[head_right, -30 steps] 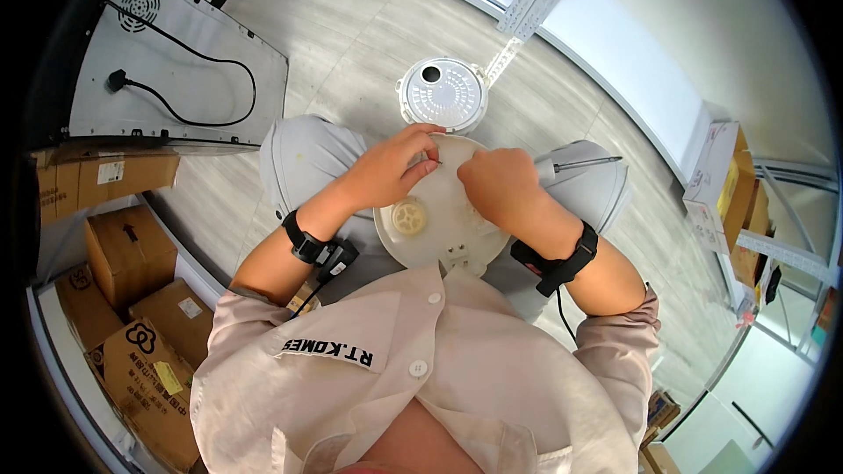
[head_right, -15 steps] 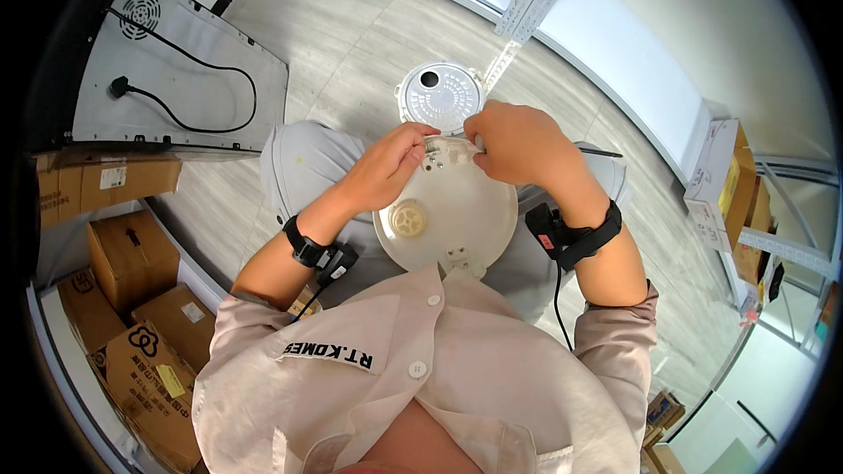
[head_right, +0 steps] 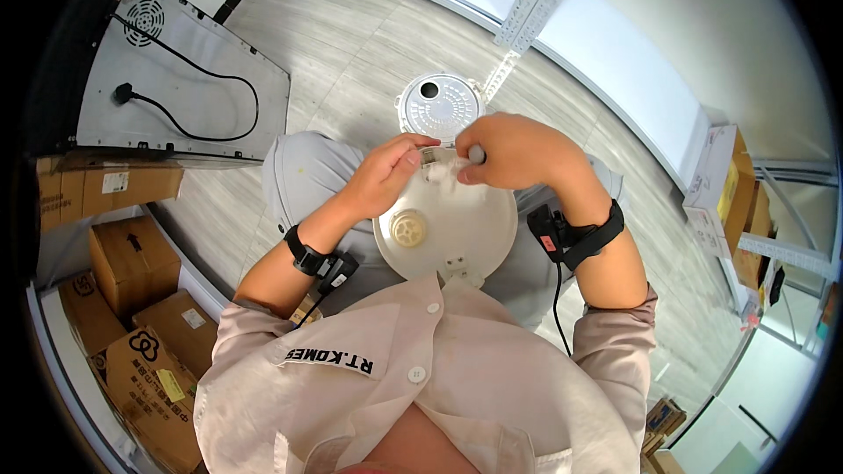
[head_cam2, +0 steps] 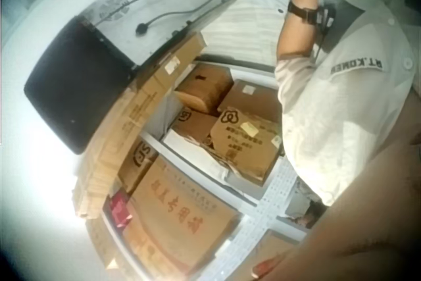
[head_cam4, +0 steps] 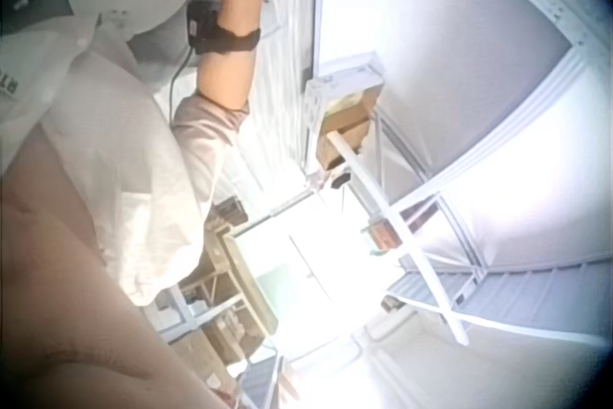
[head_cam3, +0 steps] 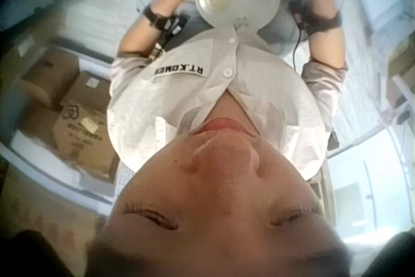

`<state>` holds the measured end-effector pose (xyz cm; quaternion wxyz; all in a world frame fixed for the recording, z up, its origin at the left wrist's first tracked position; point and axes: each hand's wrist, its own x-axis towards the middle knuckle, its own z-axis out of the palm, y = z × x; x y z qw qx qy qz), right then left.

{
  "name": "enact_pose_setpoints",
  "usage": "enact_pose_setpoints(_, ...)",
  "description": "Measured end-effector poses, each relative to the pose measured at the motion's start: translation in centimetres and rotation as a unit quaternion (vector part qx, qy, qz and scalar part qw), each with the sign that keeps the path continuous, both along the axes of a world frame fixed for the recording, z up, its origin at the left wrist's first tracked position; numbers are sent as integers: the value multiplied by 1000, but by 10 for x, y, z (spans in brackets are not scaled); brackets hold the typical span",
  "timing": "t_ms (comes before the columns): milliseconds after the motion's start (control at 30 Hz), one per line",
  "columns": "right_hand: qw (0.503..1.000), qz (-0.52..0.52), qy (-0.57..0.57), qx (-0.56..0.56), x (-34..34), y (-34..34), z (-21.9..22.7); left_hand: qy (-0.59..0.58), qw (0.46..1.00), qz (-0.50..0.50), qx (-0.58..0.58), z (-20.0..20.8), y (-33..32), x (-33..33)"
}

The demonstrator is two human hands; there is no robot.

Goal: The person assembles a white plastic appliance by hand, using a screwdriver to tighten screws on the base. They then place the assembled unit onto a white shelf.

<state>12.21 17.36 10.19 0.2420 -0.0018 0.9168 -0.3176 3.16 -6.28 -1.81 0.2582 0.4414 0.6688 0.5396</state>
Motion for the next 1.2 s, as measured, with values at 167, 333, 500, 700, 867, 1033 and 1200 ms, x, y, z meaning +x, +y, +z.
enact_pose_setpoints(167, 987, 69, -106, 102, -7, -7, -14, -25, 1000, 3, -13, 5, -2, -2)
enact_pose_setpoints(333, 985, 88, -95, 111, -7, -7, -20, -220, 975, 13, -30, 13, -11, -7)
enact_pose_setpoints(500, 994, 72, -25, 78, -1, 6, -12, -247, 959, 128, 49, 22, -18, -27)
enact_pose_setpoints(700, 995, 7, -46, 89, -10, 17, 1, -281, 923, 260, 35, 32, -43, -50)
enact_pose_setpoints(867, 994, -58, 15, 87, -16, 34, -16, -316, 906, 281, 8, 32, -46, -48)
enact_pose_setpoints(1033, 988, -128, 54, 63, -27, 46, -27, -312, 901, 301, 7, 40, -39, -37)
enact_pose_setpoints(1200, 964, -180, 151, 127, -36, 32, -13, -349, 910, 225, 9, 38, -47, -52)
